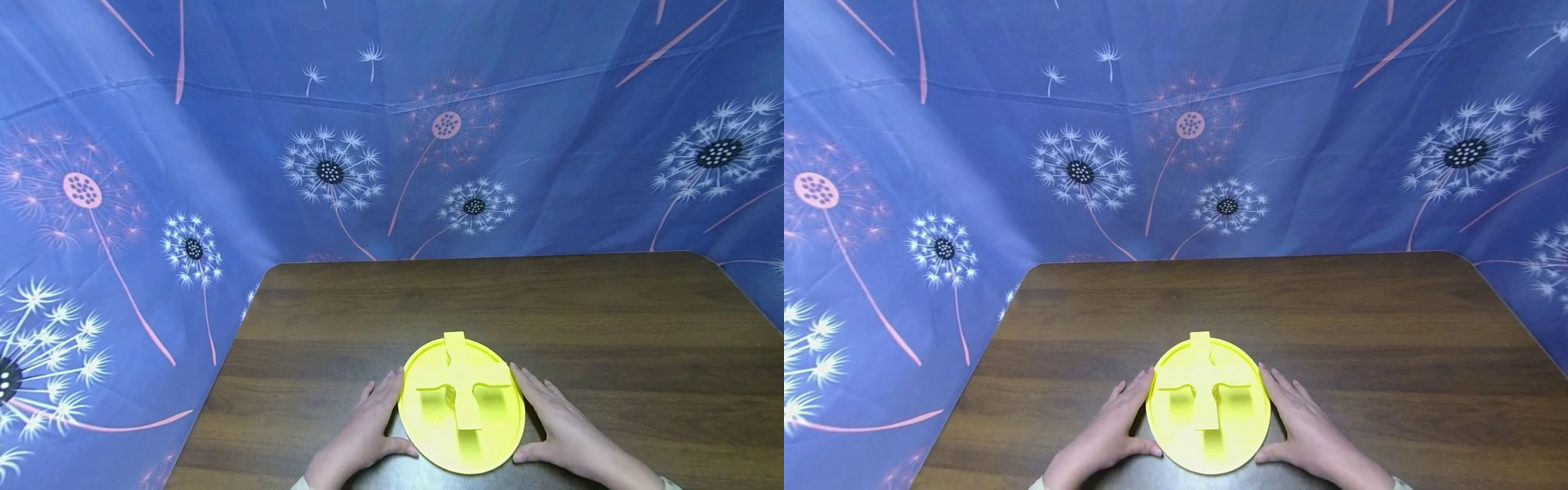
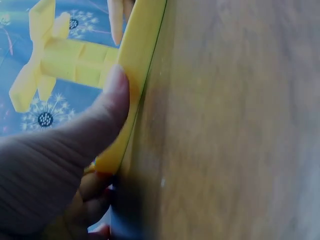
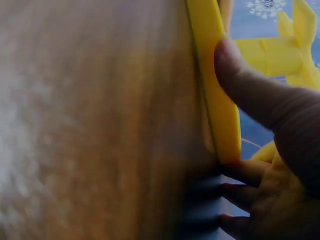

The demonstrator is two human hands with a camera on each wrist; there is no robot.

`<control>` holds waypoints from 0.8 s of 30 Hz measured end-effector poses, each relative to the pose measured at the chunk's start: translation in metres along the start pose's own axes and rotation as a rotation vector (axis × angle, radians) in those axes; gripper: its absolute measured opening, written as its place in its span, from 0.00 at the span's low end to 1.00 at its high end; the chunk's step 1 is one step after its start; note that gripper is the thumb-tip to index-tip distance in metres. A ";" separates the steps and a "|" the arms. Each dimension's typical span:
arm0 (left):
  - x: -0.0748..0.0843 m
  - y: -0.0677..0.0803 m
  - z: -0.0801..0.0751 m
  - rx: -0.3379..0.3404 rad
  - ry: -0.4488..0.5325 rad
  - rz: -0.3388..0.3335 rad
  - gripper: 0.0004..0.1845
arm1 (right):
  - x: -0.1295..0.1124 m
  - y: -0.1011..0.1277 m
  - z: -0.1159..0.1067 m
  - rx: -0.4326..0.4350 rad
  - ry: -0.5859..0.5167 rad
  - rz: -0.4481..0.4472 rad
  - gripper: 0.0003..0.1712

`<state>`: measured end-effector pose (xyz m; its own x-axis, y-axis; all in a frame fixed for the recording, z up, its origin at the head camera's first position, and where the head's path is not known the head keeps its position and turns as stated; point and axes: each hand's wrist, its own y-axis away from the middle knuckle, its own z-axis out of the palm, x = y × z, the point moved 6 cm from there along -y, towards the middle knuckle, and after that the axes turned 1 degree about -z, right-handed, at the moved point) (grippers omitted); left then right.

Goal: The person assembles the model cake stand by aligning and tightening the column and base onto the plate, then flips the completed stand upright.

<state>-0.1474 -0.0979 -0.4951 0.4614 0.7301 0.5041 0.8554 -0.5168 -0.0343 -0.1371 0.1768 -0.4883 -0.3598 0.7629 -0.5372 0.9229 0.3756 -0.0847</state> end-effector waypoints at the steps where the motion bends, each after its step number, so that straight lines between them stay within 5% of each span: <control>1: 0.000 -0.001 0.000 0.005 -0.018 -0.003 0.61 | 0.000 -0.001 0.001 -0.002 0.012 -0.009 0.72; 12: 0.000 -0.004 0.000 0.060 -0.069 0.022 0.60 | 0.006 -0.003 -0.001 0.026 -0.034 0.088 0.73; 19: -0.003 0.001 -0.010 0.072 0.194 0.017 0.56 | 0.002 0.003 -0.011 0.089 -0.105 0.089 0.67; 24: -0.003 0.005 -0.019 0.095 0.342 -0.054 0.52 | -0.005 0.004 -0.021 0.085 -0.310 0.061 0.55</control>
<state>-0.1490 -0.1115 -0.4800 0.3233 0.5553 0.7662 0.9018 -0.4262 -0.0717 -0.1346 0.1858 -0.4684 -0.2570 0.5812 -0.7721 0.9541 0.2794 -0.1073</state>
